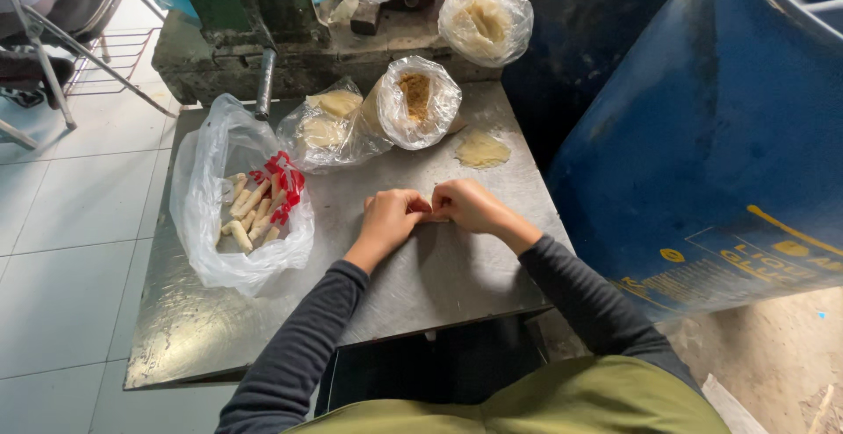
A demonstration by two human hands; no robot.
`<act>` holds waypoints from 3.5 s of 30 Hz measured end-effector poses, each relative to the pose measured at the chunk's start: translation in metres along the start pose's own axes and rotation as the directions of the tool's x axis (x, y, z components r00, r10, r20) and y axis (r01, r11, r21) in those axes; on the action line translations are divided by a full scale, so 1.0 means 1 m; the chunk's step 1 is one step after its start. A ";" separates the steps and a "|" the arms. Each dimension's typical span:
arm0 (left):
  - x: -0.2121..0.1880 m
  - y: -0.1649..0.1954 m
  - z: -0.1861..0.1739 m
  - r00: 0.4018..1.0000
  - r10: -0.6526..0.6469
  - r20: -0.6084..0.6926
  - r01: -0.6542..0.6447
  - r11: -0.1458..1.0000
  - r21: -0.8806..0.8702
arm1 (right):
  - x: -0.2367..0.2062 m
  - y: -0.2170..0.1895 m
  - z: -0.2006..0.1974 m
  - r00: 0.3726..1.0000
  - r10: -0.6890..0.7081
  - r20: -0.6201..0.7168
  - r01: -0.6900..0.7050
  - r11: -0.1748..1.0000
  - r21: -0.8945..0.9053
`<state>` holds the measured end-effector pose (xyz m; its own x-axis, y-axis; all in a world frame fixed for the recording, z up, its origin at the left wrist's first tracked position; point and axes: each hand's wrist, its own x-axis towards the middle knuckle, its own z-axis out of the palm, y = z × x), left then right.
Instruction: The person sits at a metal table and wraps filled dough rolls by hand. They take thin dough wrappers, place brown filling from a plastic-lined container onto a wrapper, fold and roll the dough around the filling, and place the finished rolls into a plastic bag, repeating the cycle.
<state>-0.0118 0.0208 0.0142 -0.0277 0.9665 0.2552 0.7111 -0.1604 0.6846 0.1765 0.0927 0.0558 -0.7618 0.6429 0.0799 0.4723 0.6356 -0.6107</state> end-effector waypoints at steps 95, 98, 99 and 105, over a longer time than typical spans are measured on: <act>0.093 0.047 0.071 0.946 -0.162 -0.280 0.208 0.967 0.144 | 0.033 0.091 -0.031 0.675 0.321 -0.665 -0.531 0.836 -0.136; 0.114 0.059 0.073 0.927 -0.217 -0.307 0.274 0.949 0.155 | 0.034 0.087 -0.030 0.682 0.257 -0.685 -0.421 0.904 -0.080; 0.118 0.062 0.071 0.919 -0.244 -0.309 0.308 0.935 0.178 | 0.034 0.086 -0.030 0.679 0.282 -0.678 -0.378 0.926 0.006; 0.134 0.077 0.057 0.851 -0.498 -0.168 0.503 0.864 -0.015 | 0.036 0.089 -0.030 0.642 0.387 -0.662 -0.419 0.900 0.120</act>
<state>0.0791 0.1496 0.0625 -0.4954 0.8686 -0.0088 0.5905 0.3442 0.7299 0.2042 0.1852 0.0275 -0.0125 0.9417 0.3364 0.6910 0.2513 -0.6778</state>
